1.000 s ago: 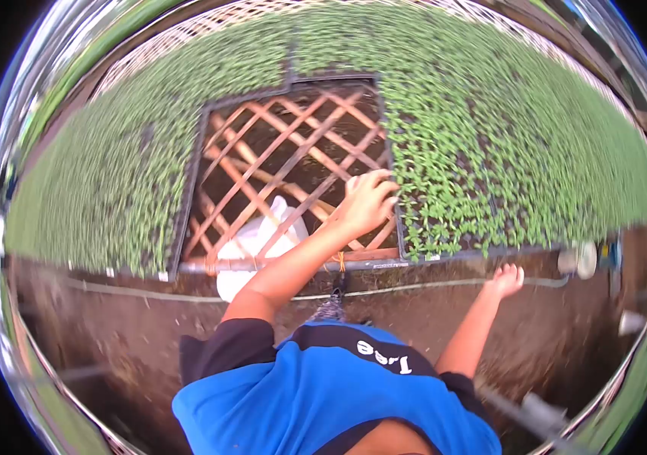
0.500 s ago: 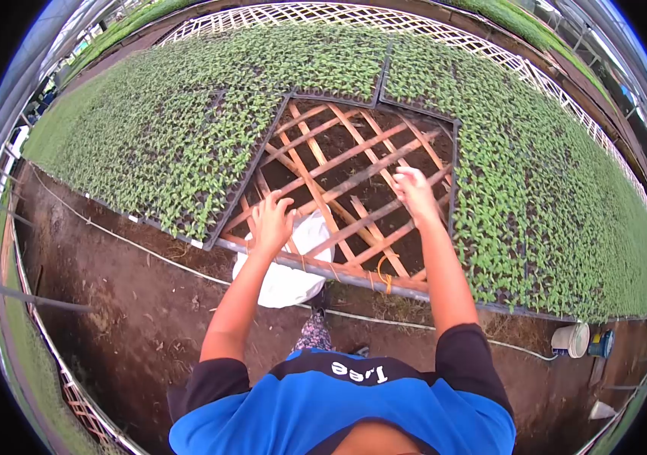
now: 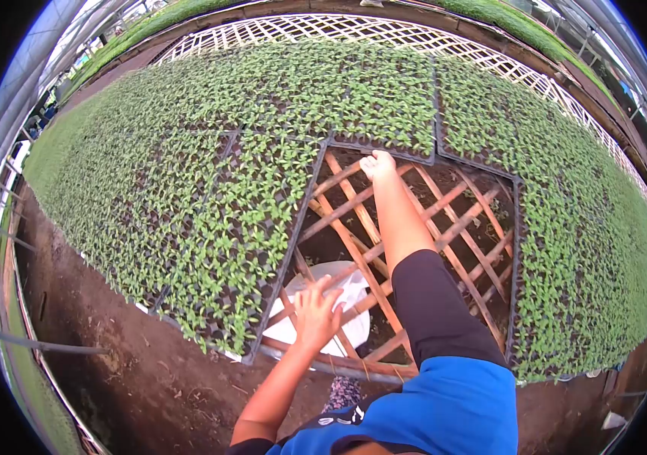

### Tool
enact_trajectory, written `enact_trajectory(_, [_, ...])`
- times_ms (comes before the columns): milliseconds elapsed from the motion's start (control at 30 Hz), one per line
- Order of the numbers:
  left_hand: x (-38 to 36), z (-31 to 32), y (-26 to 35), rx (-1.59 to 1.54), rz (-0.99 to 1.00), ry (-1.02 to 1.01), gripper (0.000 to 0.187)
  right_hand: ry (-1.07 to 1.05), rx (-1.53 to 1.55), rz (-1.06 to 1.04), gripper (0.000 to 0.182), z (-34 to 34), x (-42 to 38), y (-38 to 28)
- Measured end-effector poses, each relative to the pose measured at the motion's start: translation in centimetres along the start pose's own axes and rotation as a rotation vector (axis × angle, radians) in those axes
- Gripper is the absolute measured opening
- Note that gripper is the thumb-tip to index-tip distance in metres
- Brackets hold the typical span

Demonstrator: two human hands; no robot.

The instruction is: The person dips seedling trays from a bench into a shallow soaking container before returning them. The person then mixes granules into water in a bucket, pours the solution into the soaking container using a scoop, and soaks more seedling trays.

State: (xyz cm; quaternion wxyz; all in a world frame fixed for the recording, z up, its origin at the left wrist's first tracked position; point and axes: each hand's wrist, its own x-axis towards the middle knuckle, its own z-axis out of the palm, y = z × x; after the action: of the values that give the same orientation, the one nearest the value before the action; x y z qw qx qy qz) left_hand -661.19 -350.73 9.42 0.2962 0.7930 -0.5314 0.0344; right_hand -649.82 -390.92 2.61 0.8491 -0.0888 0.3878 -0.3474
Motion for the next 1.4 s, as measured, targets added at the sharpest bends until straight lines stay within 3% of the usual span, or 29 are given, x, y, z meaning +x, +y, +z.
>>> enact_trajectory(100, [0.1, -0.5, -1.1, -0.04, -0.04, 0.001, 0.028, 0.103, 0.172, -0.007, 0.033, 1.7, 1.6, 0.6])
enact_trajectory(167, [-0.1, -0.8, -2.1, -0.045, -0.066, -0.015, 0.025, 0.32, -0.03, -0.139, 0.04, 2.5, 1.5, 0.5])
enact_trajectory(233, [-0.2, -1.0, -2.6, -0.064, -0.074, -0.035, 0.021, 0.377, -0.227, -0.442, 0.032, 2.9, 0.4, 0.4])
enact_trajectory(333, [-0.2, -1.2, -2.5, -0.09, -0.079, -0.044, 0.02, 0.576, -0.433, -0.692, 0.019, 5.1, -3.4, -0.4])
enact_trajectory(467, [0.7, -1.6, -1.3, -0.156, -0.08, -0.042, 0.02, 0.57, -0.335, -1.002, 0.02, 6.5, -4.8, -1.1])
enact_trajectory(500, [1.1, -1.7, -1.0, -0.188, -0.075, -0.041, 0.021, 0.413, -0.411, -0.876, 0.019, 6.8, -7.3, -1.8])
enact_trajectory(633, [3.2, -0.9, -0.5, -0.346, -0.071, -0.019, 0.02, 0.274, -0.405, -0.995, 0.021, 9.2, -12.7, -3.7])
enact_trajectory(700, [4.5, 0.1, -0.5, -0.703, -0.163, -0.036, 0.024, 0.082, -0.254, -0.883, 0.022, 10.9, -17.7, -5.0])
enact_trajectory(767, [5.4, 4.5, -2.7, -1.048, -0.318, -0.111, 0.025, 0.041, -0.206, -0.975, 0.022, 11.7, -19.7, -6.4])
enact_trajectory(800, [6.6, 4.6, -2.3, -1.184, -0.492, -0.179, 0.023, -0.019, -0.192, -0.967, 0.02, 11.9, -21.7, -6.9])
enact_trajectory(833, [7.8, 4.1, -1.6, -1.425, -0.635, -0.22, 0.021, -0.126, -0.11, -0.839, 0.021, 12.4, -26.8, -6.9])
enact_trajectory(900, [10.2, 4.6, -1.5, -1.519, -0.848, -0.277, 0.025, -0.191, -0.097, -0.853, 0.009, 11.8, -30.3, -7.5])
enact_trajectory(1033, [14.2, 9.4, -2.6, -1.98, -1.101, -0.228, 0.035, -0.258, -0.042, -0.884, 0.011, 9.2, -36.2, -7.9])
enact_trajectory(1167, [16.7, 12.5, -1.5, -2.238, -1.218, -0.104, 0.05, -0.259, -0.058, -0.855, 0.011, 5.5, -42.0, -8.1])
enact_trajectory(1400, [18.1, 16.2, 1.8, -2.411, -1.281, -0.167, 0.059, -0.233, 0.053, -0.797, 0.013, -3.4, -49.4, -10.4])
